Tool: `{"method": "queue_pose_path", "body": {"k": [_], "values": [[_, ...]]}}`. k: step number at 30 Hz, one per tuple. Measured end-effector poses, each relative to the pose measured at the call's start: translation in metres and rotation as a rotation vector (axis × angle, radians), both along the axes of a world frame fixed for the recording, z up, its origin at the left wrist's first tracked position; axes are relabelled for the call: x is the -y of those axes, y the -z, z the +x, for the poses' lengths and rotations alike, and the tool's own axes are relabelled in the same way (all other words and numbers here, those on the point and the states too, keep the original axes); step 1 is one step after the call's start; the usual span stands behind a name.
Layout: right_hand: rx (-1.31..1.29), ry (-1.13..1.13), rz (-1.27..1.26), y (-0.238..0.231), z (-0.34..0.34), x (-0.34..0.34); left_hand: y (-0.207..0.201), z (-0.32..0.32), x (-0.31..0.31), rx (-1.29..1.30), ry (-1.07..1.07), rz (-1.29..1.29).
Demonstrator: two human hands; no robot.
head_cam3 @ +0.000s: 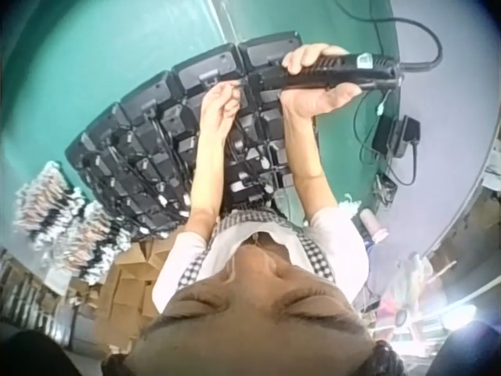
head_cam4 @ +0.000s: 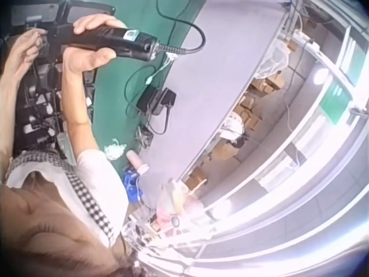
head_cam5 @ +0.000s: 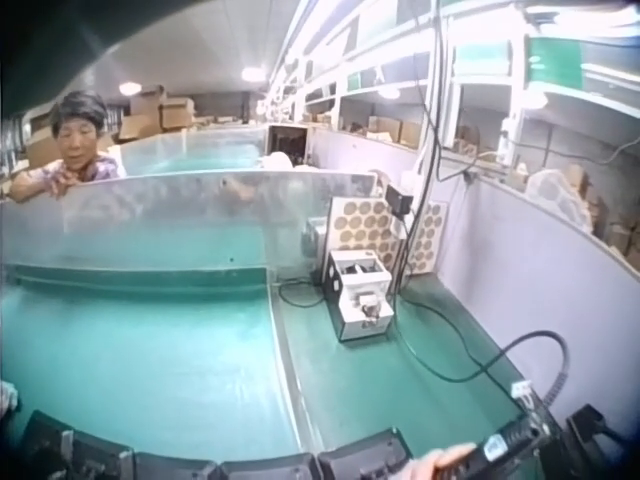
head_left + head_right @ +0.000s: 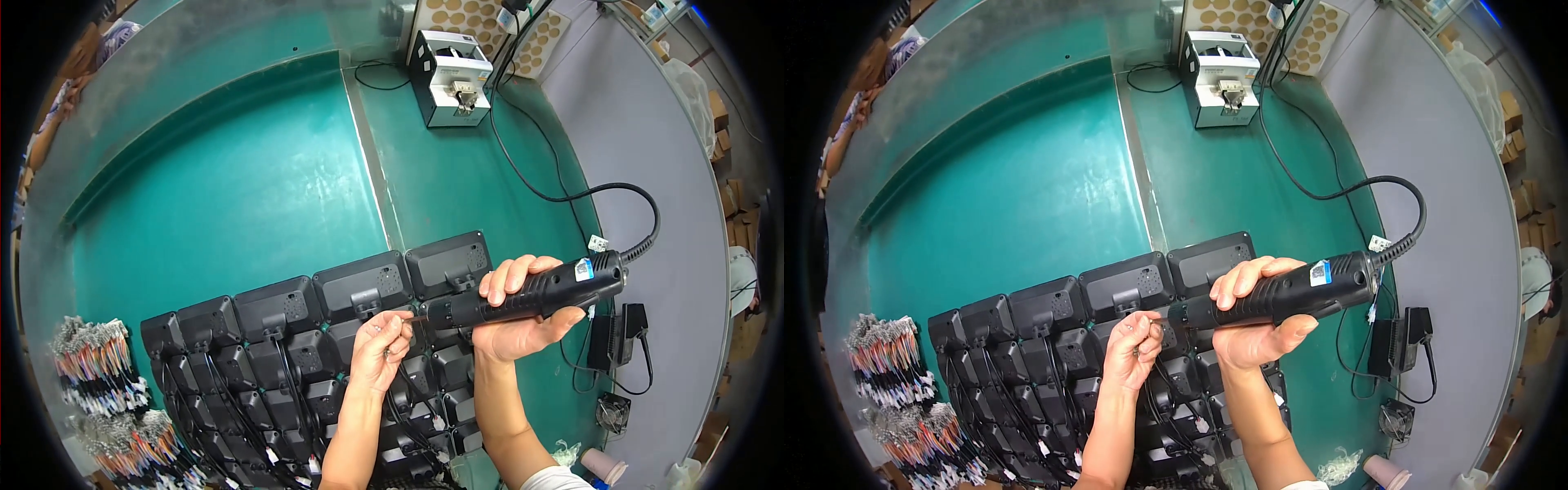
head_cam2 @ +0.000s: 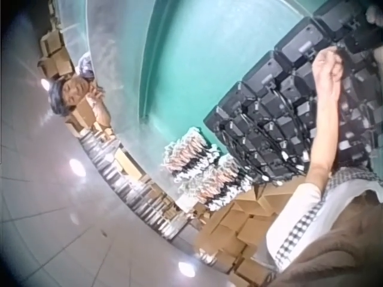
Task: The person drives screws into the plastic housings of electronic components using an electric screwdriver.
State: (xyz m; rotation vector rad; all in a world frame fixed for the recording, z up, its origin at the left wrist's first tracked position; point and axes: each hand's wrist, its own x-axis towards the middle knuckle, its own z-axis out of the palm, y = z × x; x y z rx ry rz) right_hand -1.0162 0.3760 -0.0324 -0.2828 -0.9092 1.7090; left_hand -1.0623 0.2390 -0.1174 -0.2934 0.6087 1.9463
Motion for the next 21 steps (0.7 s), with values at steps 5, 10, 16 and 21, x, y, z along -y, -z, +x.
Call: {"method": "queue_pose_path", "body": {"k": [5,10,16,21], "values": [[0.014,-0.009,-0.006,0.006,-0.003,0.0,-0.002,-0.001,-0.004,-0.115,0.031,-0.078],[0.002,-0.01,0.003,0.01,-0.005,0.001,-0.001,-0.001,-0.002,-0.205,0.072,-0.151],[0.009,-0.003,-0.014,0.012,-0.009,0.004,-0.001,-0.004,-0.004,-0.215,0.019,-0.196],[-0.005,-0.026,-0.004,0.015,-0.011,0.003,0.002,-0.006,-0.003,-0.204,0.007,-0.227]]}}
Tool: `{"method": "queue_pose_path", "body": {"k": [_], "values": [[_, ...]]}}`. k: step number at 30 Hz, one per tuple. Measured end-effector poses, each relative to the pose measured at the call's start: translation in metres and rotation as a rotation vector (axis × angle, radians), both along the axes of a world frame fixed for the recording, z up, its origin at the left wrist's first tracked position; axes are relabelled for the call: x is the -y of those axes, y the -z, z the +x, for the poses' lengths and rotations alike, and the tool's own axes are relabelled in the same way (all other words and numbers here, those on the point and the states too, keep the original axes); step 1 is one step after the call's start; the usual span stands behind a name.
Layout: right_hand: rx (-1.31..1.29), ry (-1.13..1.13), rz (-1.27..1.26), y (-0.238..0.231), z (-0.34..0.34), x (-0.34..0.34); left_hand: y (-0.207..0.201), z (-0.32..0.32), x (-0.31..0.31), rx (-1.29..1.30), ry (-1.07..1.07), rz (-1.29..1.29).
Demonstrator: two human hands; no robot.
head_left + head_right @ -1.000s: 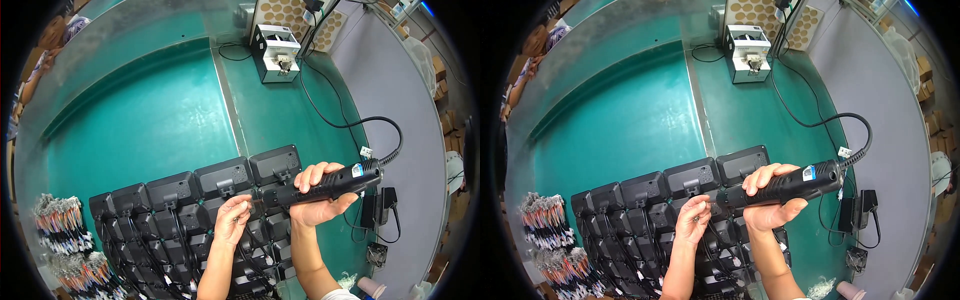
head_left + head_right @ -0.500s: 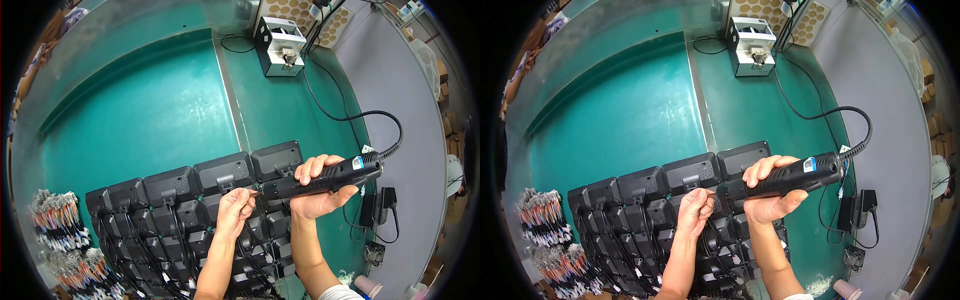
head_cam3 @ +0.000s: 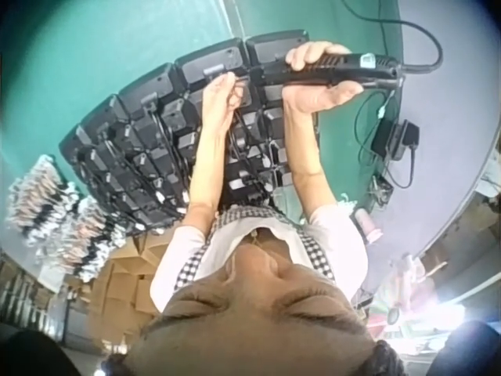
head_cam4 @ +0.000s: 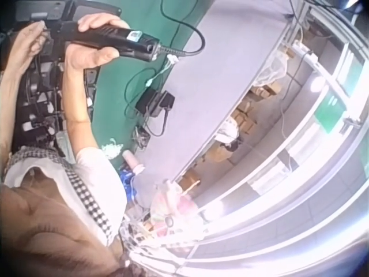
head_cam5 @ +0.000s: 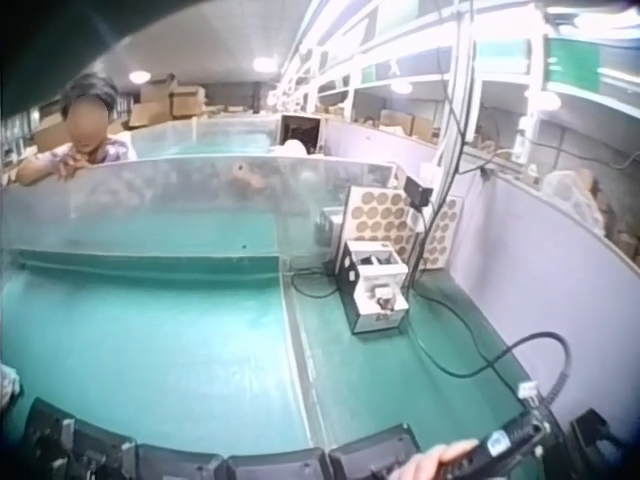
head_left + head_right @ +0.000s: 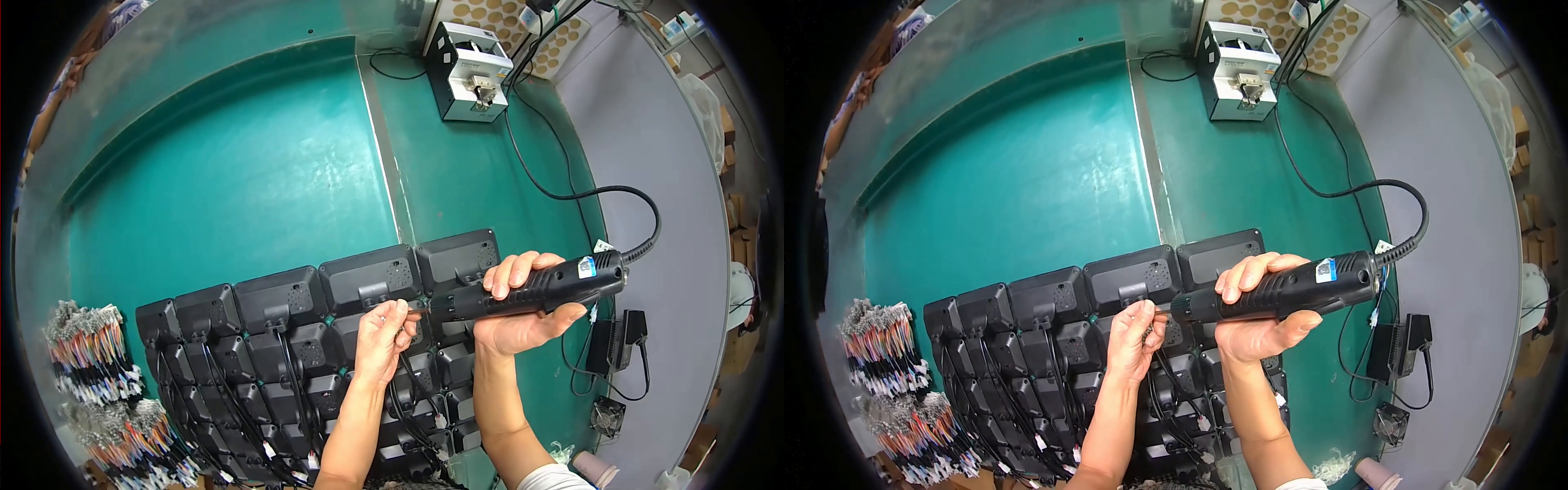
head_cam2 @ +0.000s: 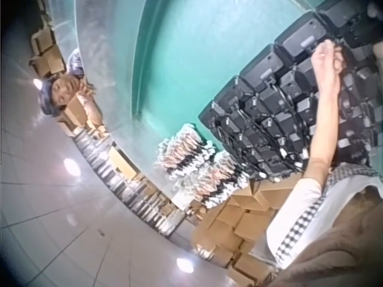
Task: The person drives screws into the plastic housings of electronic components using an electric screwdriver.
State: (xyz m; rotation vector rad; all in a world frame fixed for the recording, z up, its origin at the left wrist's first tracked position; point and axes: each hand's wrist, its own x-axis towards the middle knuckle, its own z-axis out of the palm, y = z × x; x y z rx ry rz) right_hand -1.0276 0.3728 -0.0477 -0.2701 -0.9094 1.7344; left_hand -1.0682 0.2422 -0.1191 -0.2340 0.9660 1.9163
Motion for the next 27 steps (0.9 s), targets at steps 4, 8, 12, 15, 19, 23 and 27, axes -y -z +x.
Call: {"method": "queue_pose_path", "body": {"k": [4,8,12,15,19,23,27], "values": [[-0.039,-0.022,0.016,0.003,-0.001,0.0,0.0,-0.002,0.003,0.033,0.01,0.022],[-0.065,-0.027,0.036,0.004,-0.001,0.0,0.0,-0.002,0.002,0.104,-0.011,0.06],[-0.079,-0.027,0.031,0.005,-0.004,0.001,0.002,-0.006,0.005,0.105,0.019,0.065],[-0.067,-0.02,0.05,0.007,-0.008,0.0,0.001,-0.007,0.004,0.122,0.014,0.043],[0.032,0.028,0.167,0.018,-0.023,-0.013,-0.007,-0.01,0.009,0.183,-0.015,0.015],[0.129,0.048,0.268,0.041,-0.044,-0.03,-0.008,-0.008,0.015,0.117,-0.126,0.019],[0.206,0.015,0.301,0.057,-0.056,-0.035,-0.003,-0.011,0.02,0.12,-0.211,0.019]]}}
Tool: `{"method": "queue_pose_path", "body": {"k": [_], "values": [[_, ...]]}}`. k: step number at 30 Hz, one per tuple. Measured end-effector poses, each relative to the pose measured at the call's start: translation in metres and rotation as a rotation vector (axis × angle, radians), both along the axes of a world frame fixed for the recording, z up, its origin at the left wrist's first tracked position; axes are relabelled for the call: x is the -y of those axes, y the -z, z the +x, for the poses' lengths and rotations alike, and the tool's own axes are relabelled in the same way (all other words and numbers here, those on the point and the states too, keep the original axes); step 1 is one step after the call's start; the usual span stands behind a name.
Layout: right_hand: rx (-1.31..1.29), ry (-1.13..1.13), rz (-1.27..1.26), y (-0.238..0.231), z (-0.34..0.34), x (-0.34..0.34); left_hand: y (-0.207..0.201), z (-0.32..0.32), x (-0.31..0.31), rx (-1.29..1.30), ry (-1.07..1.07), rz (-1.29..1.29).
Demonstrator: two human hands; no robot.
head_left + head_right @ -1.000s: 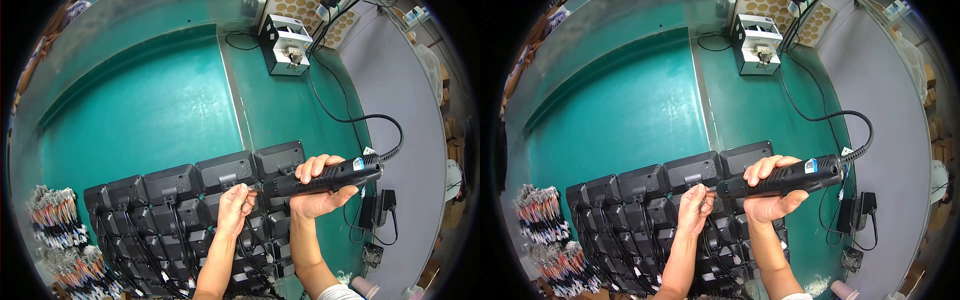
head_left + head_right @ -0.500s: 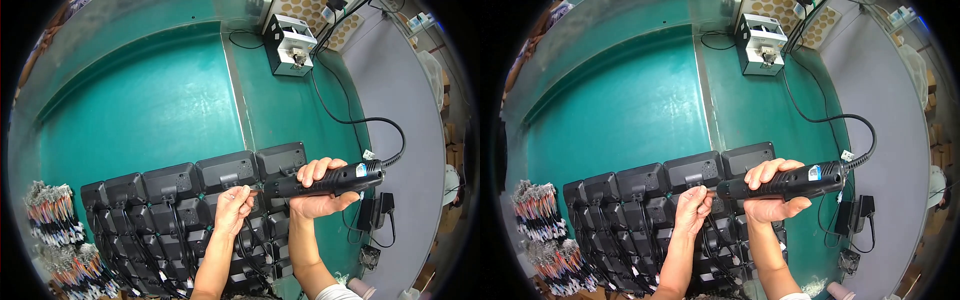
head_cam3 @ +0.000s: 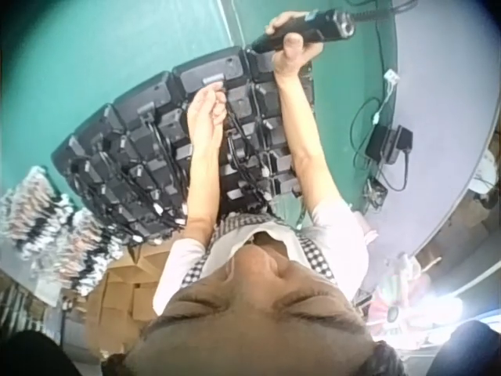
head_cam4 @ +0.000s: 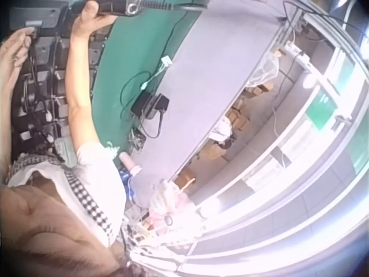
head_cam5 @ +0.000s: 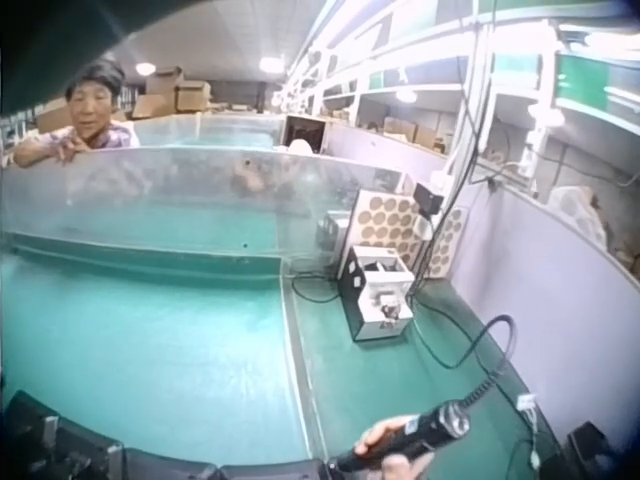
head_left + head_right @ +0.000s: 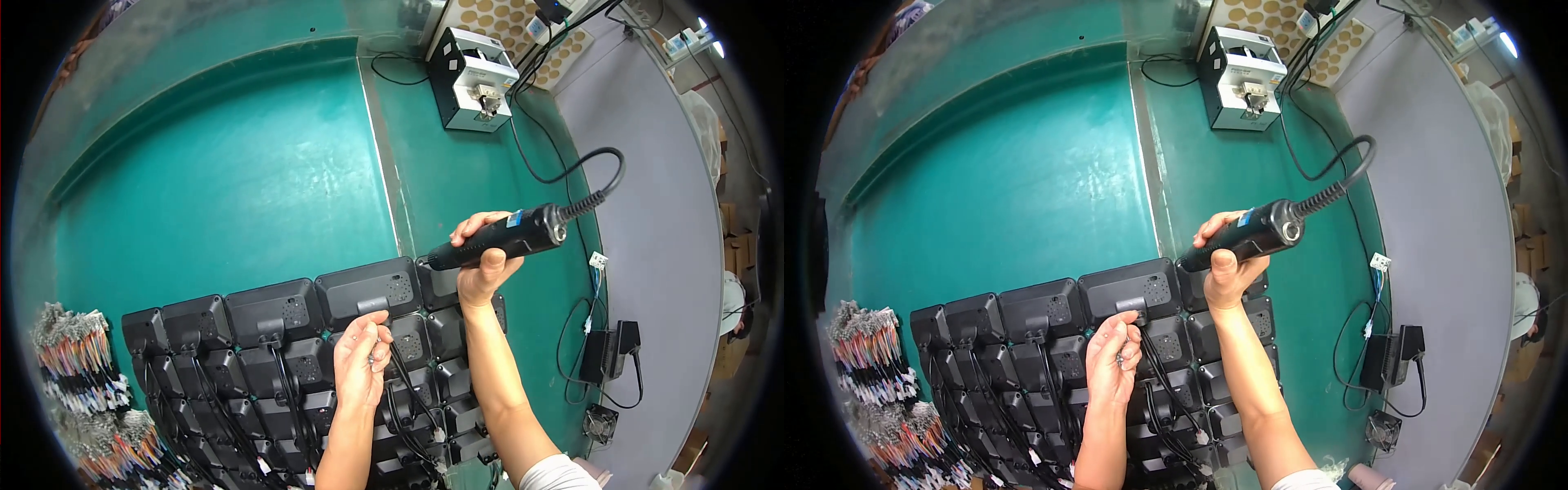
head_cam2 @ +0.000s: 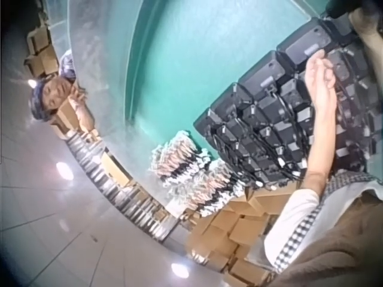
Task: The person drives screws into the plastic housings of electronic components using an electric screwdriver.
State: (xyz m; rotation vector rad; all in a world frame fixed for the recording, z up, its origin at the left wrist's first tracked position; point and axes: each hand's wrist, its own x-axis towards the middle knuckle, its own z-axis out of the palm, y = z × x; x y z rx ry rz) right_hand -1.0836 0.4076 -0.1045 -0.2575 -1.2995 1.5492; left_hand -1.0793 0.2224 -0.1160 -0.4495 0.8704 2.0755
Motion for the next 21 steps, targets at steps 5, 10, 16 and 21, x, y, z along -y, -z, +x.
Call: {"method": "queue_pose_path", "body": {"k": [5,10,16,21], "values": [[0.044,-0.031,0.014,0.007,-0.005,0.0,0.003,-0.002,0.0,-0.001,-0.028,0.028],[0.112,-0.008,0.086,0.007,-0.007,0.002,0.007,-0.001,0.001,-0.004,-0.028,0.032],[0.045,-0.066,0.011,0.007,-0.008,0.004,0.011,-0.001,0.005,0.007,-0.046,0.052],[0.057,-0.056,-0.002,0.015,-0.007,0.006,0.013,-0.003,0.005,0.019,-0.055,0.054]]}}
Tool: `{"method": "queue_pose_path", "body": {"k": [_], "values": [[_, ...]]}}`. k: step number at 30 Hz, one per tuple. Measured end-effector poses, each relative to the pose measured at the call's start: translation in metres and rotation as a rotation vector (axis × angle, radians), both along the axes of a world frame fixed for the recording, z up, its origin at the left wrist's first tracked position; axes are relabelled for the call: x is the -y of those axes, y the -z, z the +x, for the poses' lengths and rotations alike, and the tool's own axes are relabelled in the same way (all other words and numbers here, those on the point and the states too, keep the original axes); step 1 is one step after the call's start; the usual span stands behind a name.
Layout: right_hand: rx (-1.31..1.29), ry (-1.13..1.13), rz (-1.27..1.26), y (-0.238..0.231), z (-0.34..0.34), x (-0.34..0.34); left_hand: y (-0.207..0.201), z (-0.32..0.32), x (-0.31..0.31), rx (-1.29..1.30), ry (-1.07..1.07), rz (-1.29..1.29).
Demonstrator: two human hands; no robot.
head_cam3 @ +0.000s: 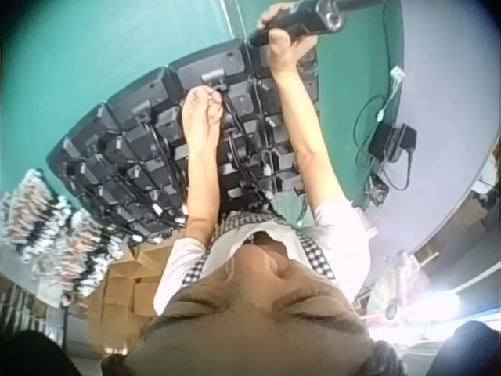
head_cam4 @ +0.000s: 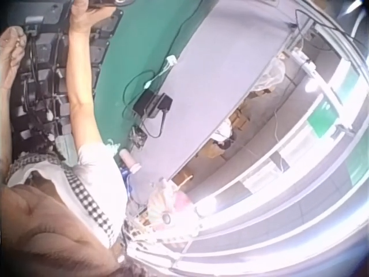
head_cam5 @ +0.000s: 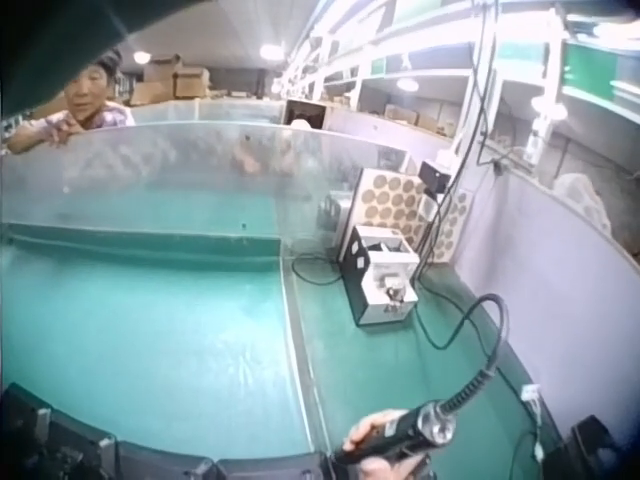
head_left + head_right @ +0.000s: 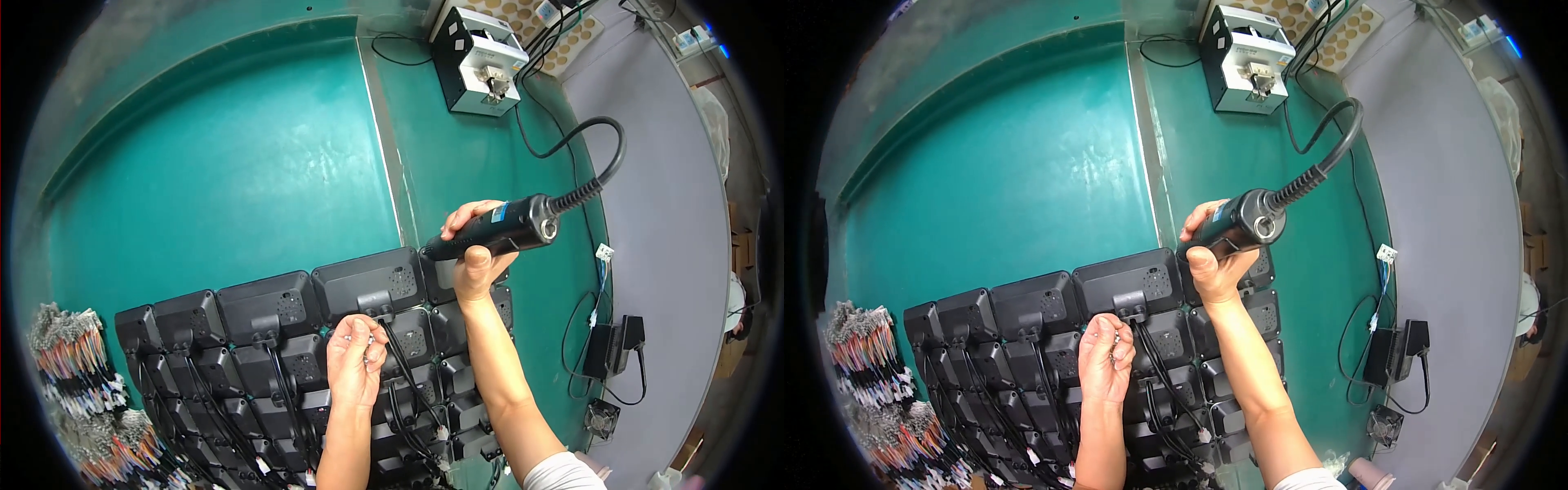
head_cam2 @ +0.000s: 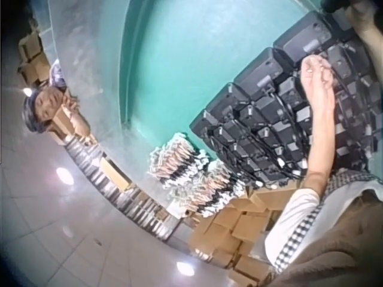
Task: The person drives screws into the plastic housings of electronic components using an electric screwdriver.
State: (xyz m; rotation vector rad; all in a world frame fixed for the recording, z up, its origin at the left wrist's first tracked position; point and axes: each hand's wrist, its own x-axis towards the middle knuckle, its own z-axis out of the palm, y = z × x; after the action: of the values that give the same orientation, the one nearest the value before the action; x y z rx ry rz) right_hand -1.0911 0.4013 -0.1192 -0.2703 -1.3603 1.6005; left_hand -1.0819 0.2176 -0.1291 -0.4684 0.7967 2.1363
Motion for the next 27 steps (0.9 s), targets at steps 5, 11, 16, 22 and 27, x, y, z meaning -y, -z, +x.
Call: {"method": "queue_pose_path", "body": {"k": [5,11,16,22,27], "values": [[-0.073,-0.064,0.039,0.011,0.0,0.006,0.005,0.001,0.002,0.002,-0.007,0.027],[-0.125,-0.076,0.042,0.014,0.002,0.005,-0.007,0.0,-0.001,0.024,0.035,0.007],[-0.048,0.106,-0.093,-0.004,0.005,-0.004,-0.004,0.005,0.0,-0.024,0.155,0.061],[-0.293,0.013,-0.339,-0.067,0.051,0.017,-0.008,0.009,-0.007,-0.043,0.169,0.09],[-0.305,0.004,-0.312,-0.077,0.069,0.027,-0.003,0.018,-0.013,0.014,0.159,0.108]]}}
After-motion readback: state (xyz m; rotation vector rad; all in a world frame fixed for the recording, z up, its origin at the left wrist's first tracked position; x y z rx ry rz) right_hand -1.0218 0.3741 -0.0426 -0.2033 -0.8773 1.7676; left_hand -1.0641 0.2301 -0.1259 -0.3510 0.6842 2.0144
